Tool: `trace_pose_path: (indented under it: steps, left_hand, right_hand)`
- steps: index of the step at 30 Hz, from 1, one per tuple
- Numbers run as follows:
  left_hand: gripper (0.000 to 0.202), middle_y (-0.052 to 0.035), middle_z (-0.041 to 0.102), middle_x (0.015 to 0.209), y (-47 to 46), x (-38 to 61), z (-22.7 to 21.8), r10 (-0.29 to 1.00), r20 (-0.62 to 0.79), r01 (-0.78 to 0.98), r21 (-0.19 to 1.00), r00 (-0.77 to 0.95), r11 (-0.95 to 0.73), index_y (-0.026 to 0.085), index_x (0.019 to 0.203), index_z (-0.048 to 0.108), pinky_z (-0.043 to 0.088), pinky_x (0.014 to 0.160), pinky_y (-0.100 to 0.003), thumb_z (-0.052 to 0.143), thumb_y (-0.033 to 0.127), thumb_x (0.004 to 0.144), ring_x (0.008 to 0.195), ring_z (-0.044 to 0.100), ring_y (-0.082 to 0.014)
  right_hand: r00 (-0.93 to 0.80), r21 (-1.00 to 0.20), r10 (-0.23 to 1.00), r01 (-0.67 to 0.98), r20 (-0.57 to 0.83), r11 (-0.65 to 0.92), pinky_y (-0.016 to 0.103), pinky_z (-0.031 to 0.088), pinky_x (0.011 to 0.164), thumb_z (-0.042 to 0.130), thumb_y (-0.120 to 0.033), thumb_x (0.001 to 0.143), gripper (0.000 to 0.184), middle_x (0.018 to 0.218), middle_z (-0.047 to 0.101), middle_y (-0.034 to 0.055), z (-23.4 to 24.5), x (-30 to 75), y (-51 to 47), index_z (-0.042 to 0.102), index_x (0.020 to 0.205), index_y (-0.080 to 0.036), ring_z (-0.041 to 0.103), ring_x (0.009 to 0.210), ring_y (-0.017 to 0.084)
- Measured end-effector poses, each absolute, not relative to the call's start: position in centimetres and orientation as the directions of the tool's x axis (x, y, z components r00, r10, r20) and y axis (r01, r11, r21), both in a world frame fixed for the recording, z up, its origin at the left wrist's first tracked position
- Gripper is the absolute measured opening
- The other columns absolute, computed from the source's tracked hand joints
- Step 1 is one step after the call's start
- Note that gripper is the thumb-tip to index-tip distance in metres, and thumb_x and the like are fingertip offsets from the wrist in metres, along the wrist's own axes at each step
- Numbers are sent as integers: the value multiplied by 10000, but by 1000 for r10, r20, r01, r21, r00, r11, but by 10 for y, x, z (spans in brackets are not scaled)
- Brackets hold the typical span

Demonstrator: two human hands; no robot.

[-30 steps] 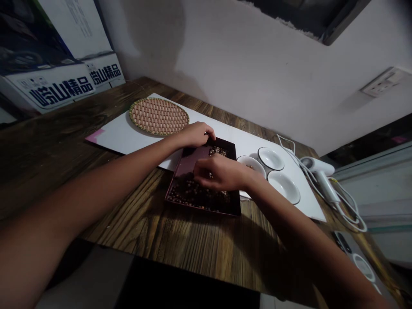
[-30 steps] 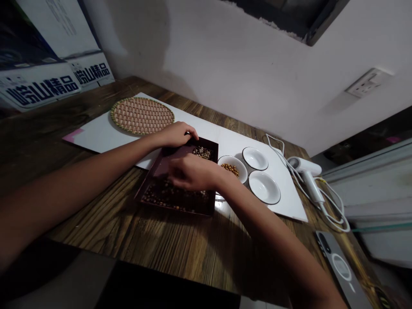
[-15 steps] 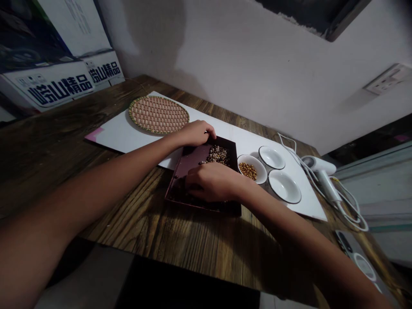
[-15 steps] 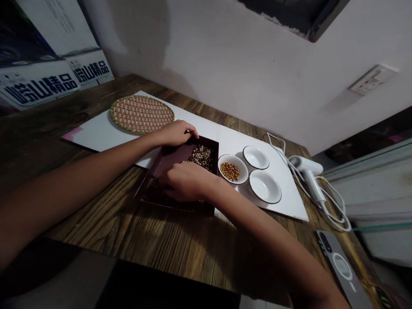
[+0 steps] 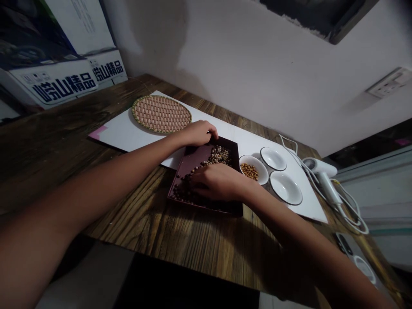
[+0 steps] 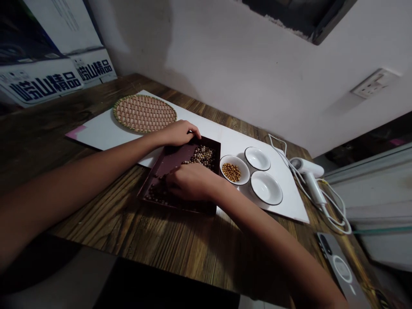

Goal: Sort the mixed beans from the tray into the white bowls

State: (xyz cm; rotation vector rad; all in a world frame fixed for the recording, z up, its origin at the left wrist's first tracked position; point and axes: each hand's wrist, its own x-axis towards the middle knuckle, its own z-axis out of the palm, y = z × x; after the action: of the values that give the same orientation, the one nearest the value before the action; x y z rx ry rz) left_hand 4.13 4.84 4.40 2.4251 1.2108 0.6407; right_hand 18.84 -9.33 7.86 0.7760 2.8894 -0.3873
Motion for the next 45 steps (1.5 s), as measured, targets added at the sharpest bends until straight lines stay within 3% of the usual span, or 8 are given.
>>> trace_pose_path:
  steps: [6, 11, 19, 24, 38, 45]
  left_hand:
    - [373, -47, 808, 1145, 50, 41, 43, 814, 230, 655, 496, 533, -569, 277, 1080, 837, 518, 977, -372, 555, 199, 849, 1076, 705, -240]
    - [374, -46, 814, 1116, 51, 41, 43, 812, 234, 645, 508, 535, -572, 279, 1073, 841, 534, 912, -368, 559, 202, 840, 1016, 718, -239]
    - [363, -42, 813, 1136, 50, 41, 43, 810, 237, 636, 517, 536, -573, 290, 1059, 839, 520, 965, -364, 567, 197, 837, 1067, 714, -235]
    - [363, -34, 818, 1115, 51, 41, 42, 810, 239, 634, 519, 536, -573, 290, 1055, 840, 528, 961, -370, 569, 204, 829, 1054, 721, -243]
    - [368, -33, 820, 1111, 53, 40, 40, 798, 257, 624, 511, 545, -591, 301, 1046, 838, 535, 940, -369, 562, 192, 828, 1048, 722, -239]
    - [351, -31, 816, 1126, 51, 41, 41, 812, 241, 635, 522, 531, -570, 298, 1045, 839, 527, 948, -360, 577, 192, 837, 1062, 716, -239]
  right_hand:
    - [-851, -278, 488, 525, -193, 805, 313, 331, 647, 563, -229, 969, 163, 956, 722, 58, 79, 194, -91, 714, 950, -170, 554, 749, 144]
    - [-848, -384, 528, 503, -47, 774, 314, 410, 738, 595, -247, 963, 164, 977, 731, 58, 89, 204, -83, 720, 1016, -155, 604, 809, 157]
    - [-811, -367, 584, 530, 43, 764, 315, 422, 736, 595, -184, 942, 119, 917, 710, 61, 87, 202, -69, 701, 961, -133, 569, 762, 144]
    - [-833, -373, 542, 470, 113, 800, 287, 430, 733, 620, -90, 882, 83, 880, 691, 43, 80, 198, -59, 688, 903, -133, 568, 766, 133]
    - [-905, -259, 422, 421, -58, 869, 316, 443, 784, 568, -92, 893, 237, 978, 750, 71, 71, 180, -48, 770, 987, -174, 619, 883, 178]
    - [-859, -256, 494, 512, -137, 820, 316, 435, 760, 590, -102, 895, 208, 978, 743, 65, 77, 170, -55, 759, 977, -192, 616, 876, 185]
